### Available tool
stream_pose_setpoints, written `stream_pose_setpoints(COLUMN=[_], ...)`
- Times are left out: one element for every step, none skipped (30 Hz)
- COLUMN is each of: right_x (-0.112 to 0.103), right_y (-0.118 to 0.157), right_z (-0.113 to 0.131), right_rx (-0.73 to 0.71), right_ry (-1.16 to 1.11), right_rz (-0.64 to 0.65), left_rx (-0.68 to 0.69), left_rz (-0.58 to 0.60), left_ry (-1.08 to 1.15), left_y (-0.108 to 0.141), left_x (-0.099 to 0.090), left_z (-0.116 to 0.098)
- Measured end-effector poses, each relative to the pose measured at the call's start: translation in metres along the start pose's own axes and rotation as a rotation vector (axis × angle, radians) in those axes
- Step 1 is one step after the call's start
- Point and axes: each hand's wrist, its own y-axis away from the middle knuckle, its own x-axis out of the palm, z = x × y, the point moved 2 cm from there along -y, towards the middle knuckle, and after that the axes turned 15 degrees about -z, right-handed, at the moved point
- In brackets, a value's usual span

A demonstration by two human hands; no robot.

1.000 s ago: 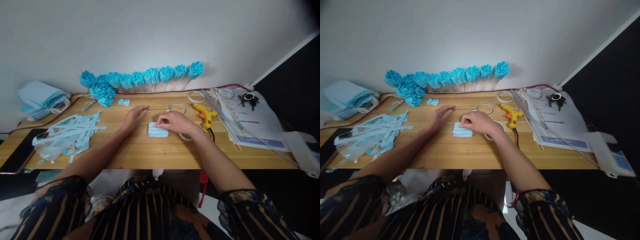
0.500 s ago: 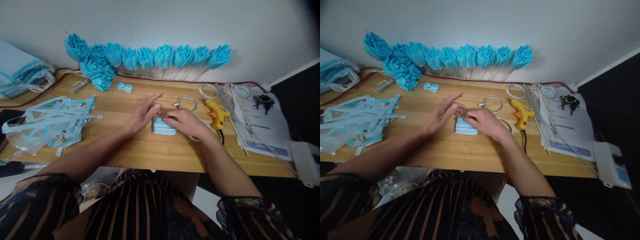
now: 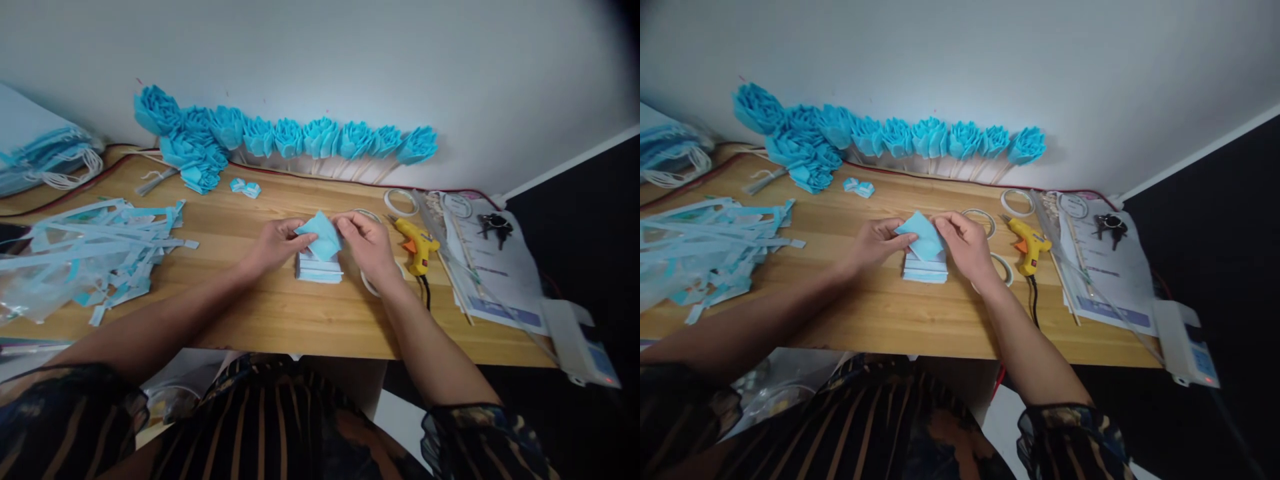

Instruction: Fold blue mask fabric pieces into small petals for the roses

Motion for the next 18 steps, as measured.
stream_pose_setpoints(right_x=[0.0, 0.001, 0.001, 0.002, 0.003, 0.004, 0.005, 0.006, 0.006, 0.005, 0.005, 0.005, 0.004, 0.003, 0.001, 0.0, -0.002, -0.004], right_y=[0.0, 0.0, 0.0, 0.001, 0.002, 0.002, 0.002, 0.002, 0.002, 0.001, 0.001, 0.0, 0.0, 0.0, 0.0, -0.001, -0.001, -0.001], right_z=[-0.001, -0.002, -0.003, -0.004, -0.005, -0.006, -0.008, -0.009, -0.01, -0.011, -0.012, -0.012, -0.011, -0.01, -0.009, -0.007, -0.004, -0.001], right_rx=[0.048, 0.097, 0.146, 0.193, 0.236, 0.27, 0.292, 0.298, 0.292, 0.274, 0.25, 0.222, 0.193, 0.162, 0.127, 0.086, 0.037, -0.023], right_ry=[-0.047, -0.092, -0.13, -0.162, -0.185, -0.201, -0.209, -0.208, -0.199, -0.183, -0.166, -0.149, -0.131, -0.109, -0.08, -0.042, 0.007, 0.064], right_rz=[0.021, 0.049, 0.082, 0.117, 0.146, 0.16, 0.155, 0.132, 0.095, 0.055, 0.02, -0.006, -0.026, -0.043, -0.06, -0.079, -0.103, -0.134], left_rx=[-0.002, 0.001, 0.006, 0.012, 0.019, 0.024, 0.026, 0.026, 0.023, 0.022, 0.022, 0.023, 0.025, 0.026, 0.025, 0.022, 0.019, 0.014], left_rz=[-0.01, -0.023, -0.037, -0.046, -0.054, -0.058, -0.06, -0.058, -0.055, -0.052, -0.05, -0.049, -0.054, -0.066, -0.087, -0.116, -0.153, -0.19], left_ry=[0.011, 0.017, 0.021, 0.025, 0.03, 0.037, 0.043, 0.045, 0.042, 0.034, 0.025, 0.017, 0.012, 0.011, 0.015, 0.023, 0.033, 0.043], left_y=[-0.001, -0.001, -0.001, -0.001, -0.002, -0.002, -0.002, -0.002, -0.001, -0.001, -0.001, -0.001, -0.002, -0.002, -0.003, -0.004, -0.004, -0.005], left_x=[-0.001, -0.001, -0.002, -0.002, -0.003, -0.003, -0.003, -0.003, -0.003, -0.003, -0.002, -0.002, -0.002, -0.002, -0.003, -0.004, -0.006, -0.008], left_z=[-0.001, -0.001, -0.001, -0.002, -0.002, -0.002, -0.002, -0.002, -0.002, -0.002, -0.003, -0.003, -0.002, -0.002, -0.002, -0.002, -0.002, -0.003])
